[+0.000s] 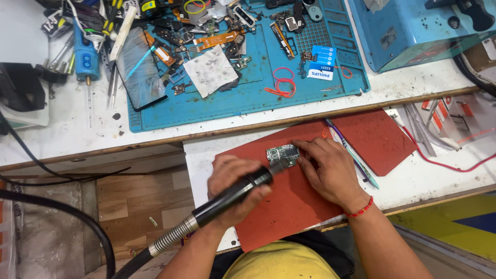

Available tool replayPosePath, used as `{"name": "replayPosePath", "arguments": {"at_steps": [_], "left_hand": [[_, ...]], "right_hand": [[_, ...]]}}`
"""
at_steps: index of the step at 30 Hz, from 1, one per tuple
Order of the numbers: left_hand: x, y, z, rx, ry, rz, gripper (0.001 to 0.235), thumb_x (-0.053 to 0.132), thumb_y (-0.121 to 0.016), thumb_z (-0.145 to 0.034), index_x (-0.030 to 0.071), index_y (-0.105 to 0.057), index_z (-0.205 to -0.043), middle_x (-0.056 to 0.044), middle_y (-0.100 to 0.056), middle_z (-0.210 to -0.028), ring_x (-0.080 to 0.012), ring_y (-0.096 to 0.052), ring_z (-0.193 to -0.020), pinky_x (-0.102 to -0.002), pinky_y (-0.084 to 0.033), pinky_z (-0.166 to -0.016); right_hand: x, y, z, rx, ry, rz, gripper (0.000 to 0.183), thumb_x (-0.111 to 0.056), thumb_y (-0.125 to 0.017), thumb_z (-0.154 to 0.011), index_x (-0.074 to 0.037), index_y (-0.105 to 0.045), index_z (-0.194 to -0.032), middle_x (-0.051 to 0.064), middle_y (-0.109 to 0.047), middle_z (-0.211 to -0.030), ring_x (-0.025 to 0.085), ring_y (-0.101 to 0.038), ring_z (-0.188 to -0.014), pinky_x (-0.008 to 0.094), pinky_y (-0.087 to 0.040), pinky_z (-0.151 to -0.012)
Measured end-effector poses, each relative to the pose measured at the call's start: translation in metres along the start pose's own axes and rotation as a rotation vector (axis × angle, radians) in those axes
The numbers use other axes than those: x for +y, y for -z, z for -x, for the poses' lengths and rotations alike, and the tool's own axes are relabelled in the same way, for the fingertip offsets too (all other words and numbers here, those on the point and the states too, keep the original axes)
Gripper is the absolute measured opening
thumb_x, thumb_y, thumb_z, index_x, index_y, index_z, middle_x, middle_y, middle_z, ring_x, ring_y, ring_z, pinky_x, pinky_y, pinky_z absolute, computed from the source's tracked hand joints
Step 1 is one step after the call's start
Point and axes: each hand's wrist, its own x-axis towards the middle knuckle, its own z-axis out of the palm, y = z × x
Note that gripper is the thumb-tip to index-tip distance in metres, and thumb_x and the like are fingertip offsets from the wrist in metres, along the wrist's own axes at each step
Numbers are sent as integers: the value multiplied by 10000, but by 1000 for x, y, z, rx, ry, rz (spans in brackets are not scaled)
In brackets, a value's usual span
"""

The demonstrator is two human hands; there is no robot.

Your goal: The person cleans a small circuit board using a toothbrush and a hot air gun. They scrub the board's surface and then apply heat to it while holding it steady on a red mat.

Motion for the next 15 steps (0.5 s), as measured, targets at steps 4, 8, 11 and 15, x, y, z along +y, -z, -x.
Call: {"name": "replayPosePath", "arguments": {"at_steps": [4, 8, 11, 15], "left_hand": [[-1, 3, -1, 59, 125, -67, 403, 384, -806, -879, 55, -700, -1086, -89, -732, -1023, -247, -674, -948, -370, -548, -861], [8, 2, -8, -69, -14, 35, 437, 371, -843, -803, 51, -706, -1068, -88, -758, -1017, -273, -662, -957, -392, -538, -880], [5, 4, -8, -46, 45, 39, 402, 331, -839, -814, 44, -711, -1064, -93, -760, -1006, -279, -663, -954, -388, -541, -872], [1, -6, -3, 6, 22, -36, 376, 312, -820, -821, 46, -715, -1066, -91, -764, -1008, -267, -673, -971, -386, -535, -909]], "right_hand": [[0, -2, -2, 34, 15, 1, 363, -100, -696, -838, -102, -715, -1200, 84, -622, -854, 310, -603, -839, 436, -477, -735], [-3, 4, -5, -16, -74, -44, 340, -122, -716, -826, -95, -719, -1165, 81, -620, -771, 298, -597, -749, 437, -476, -693], [-1, 2, -2, -12, -78, -81, 334, -123, -718, -821, -96, -725, -1154, 82, -631, -778, 299, -603, -748, 438, -479, -697], [8, 2, 2, 34, -17, -76, 307, -123, -719, -820, -87, -724, -1125, 89, -647, -849, 312, -615, -809, 446, -484, -740]]}}
